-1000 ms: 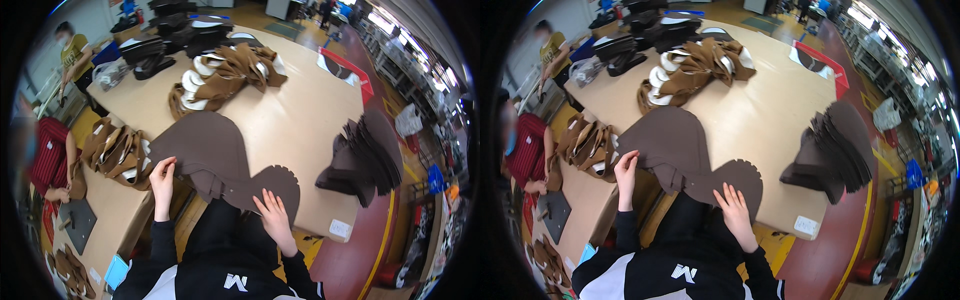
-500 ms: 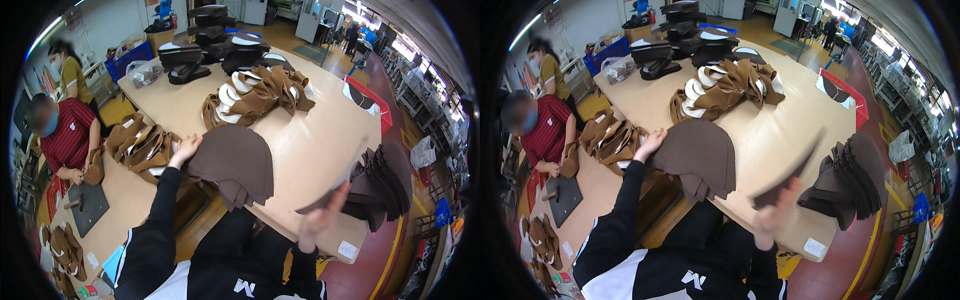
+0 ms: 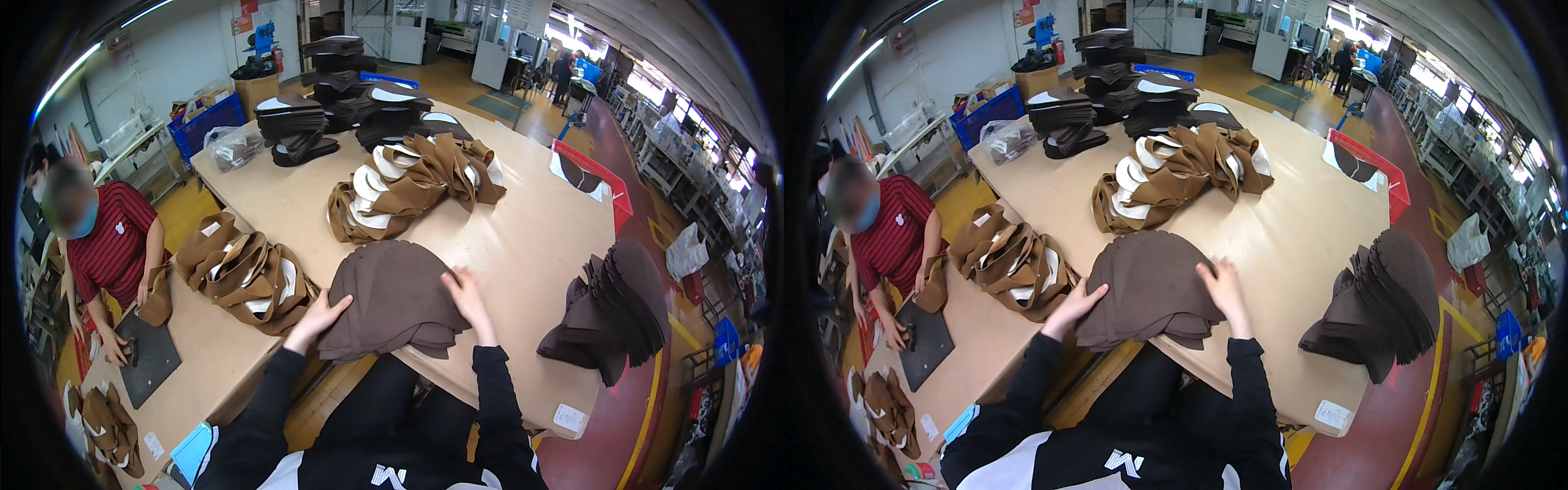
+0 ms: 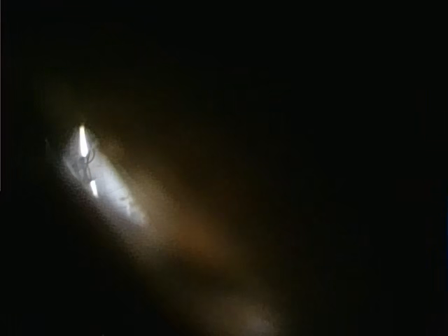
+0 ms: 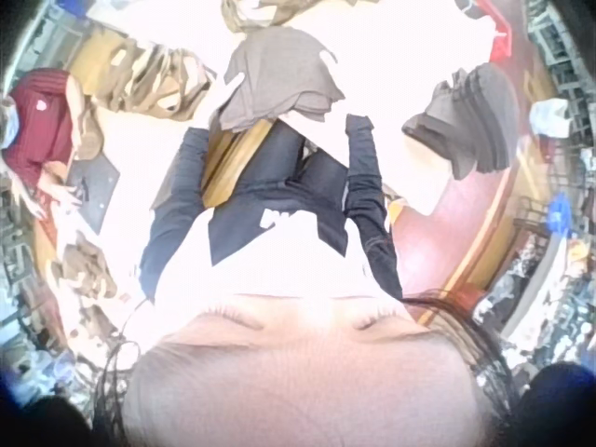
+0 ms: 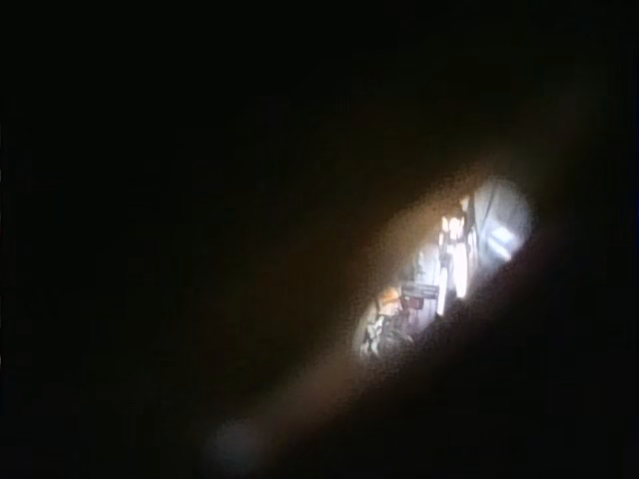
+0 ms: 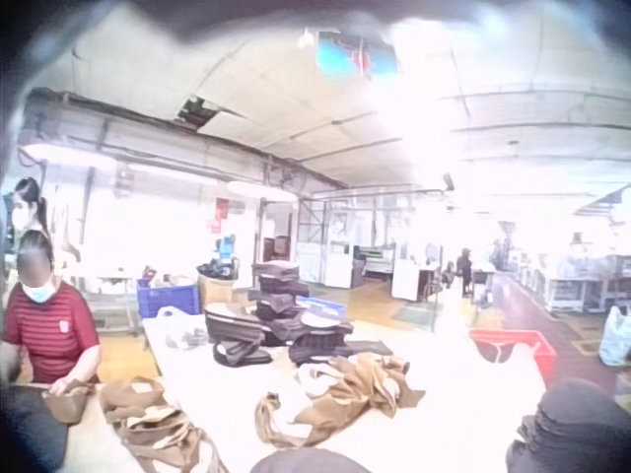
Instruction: The person repeatedly picks up dark brown fabric pieces from a table, aligns them, and stacks them into neat piles. The person also occasionally separates and re-stacks the pieces to organize them.
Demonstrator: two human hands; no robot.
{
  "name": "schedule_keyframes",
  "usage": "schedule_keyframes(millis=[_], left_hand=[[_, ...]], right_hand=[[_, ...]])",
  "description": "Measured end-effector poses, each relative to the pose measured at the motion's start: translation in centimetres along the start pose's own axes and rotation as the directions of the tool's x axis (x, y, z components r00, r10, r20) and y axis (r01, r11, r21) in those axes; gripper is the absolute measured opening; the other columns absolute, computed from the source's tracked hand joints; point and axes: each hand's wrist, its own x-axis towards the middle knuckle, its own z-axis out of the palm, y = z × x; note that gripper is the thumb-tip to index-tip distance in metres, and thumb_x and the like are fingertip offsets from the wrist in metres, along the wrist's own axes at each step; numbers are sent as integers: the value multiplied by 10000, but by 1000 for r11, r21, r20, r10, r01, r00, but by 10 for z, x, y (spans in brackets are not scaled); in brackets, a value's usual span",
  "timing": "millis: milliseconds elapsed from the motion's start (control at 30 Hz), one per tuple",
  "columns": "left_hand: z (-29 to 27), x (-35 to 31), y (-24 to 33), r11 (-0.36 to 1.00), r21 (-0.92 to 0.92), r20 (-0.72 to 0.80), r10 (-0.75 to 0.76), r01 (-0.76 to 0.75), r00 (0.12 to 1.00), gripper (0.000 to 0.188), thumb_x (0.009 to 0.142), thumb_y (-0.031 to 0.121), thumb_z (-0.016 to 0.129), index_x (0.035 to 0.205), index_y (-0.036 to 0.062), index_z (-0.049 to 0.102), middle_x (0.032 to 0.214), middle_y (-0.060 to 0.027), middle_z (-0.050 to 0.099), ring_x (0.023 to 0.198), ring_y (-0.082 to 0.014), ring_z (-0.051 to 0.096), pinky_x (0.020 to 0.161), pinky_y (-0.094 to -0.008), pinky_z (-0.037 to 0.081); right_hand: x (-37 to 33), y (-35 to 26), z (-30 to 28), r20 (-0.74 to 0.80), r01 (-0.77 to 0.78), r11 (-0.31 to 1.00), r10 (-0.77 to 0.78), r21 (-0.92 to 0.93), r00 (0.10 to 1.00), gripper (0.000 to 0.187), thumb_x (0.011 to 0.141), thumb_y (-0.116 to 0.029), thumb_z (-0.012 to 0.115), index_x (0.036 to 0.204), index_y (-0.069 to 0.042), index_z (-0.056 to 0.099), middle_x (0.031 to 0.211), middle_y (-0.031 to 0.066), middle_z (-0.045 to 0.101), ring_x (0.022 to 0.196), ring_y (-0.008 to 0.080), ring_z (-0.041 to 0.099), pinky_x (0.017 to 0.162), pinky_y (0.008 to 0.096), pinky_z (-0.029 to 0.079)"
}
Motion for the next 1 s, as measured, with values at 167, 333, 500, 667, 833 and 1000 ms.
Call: schedule_keyframes(millis=[167, 333, 500, 667, 833, 1000], left_hand=[[18, -34, -63, 980, -193, -221, -99, 57, 970, 774, 1040, 612, 460, 1498, -9, 406, 1547, -232, 413, 1412, -282, 423, 1177, -401, 328], [1, -68, -54, 709, -677, 117, -159, 195, 980, 792, 1045, 620, 415, 1570, 32, 339, 1577, -152, 415, 1435, -251, 406, 1191, -392, 324], [5, -92, -15, 811, -537, 183, -158, 233, 970, 951, 935, 454, 713, 1612, 20, 206, 1594, -193, 357, 1468, -278, 352, 1191, -395, 310], [8, -95, -17, 799, -562, 151, -155, 214, 976, 927, 835, 270, 826, 1559, 0, 312, 1486, -172, 491, 1371, -271, 477, 1146, -378, 373], [11, -98, -6, 869, -491, 164, 24, 61, 986, 924, 719, 93, 890, 1501, -3, 408, 1397, -131, 571, 1305, -229, 532, 1122, -362, 401], [26, -110, 29, 914, -332, 218, 316, -235, 923, 926, 644, 89, 943, 1442, 4, 480, 1316, -91, 620, 1218, -179, 572, 1076, -337, 436]], right_hand=[[-51, -59, 33, 42, 116, 992, -118, 40, 992, 811, 870, -436, 776, 1398, 102, 476, 1345, 323, 556, 1299, 415, 523, 1115, 470, 409], [-100, -91, 9, 84, 125, 978, -112, -170, 990, 810, 838, -434, 810, 1397, 60, 493, 1260, 252, 559, 1221, 408, 543, 1086, 470, 435], [-79, -62, 11, -49, -29, 992, 23, -125, 999, 739, 908, -452, 736, 1440, 9, 508, 1369, 245, 525, 1334, 386, 485, 1112, 448, 418], [-81, -55, 24, 157, -10, 1000, 10, 1, 987, 877, 881, -411, 781, 1515, 45, 384, 1547, 259, 414, 1414, 338, 467, 1149, 405, 400], [-110, -54, -10, 292, -212, 917, 112, 337, 950, 1049, 732, -390, 911, 1522, 31, 363, 1515, 257, 445, 1391, 369, 474, 1148, 440, 390], [-142, -19, -28, 187, -65, 865, -34, 498, 982, 1240, 636, -227, 986, 1593, -7, 229, 1611, 203, 294, 1460, 303, 370, 1193, 410, 326]])
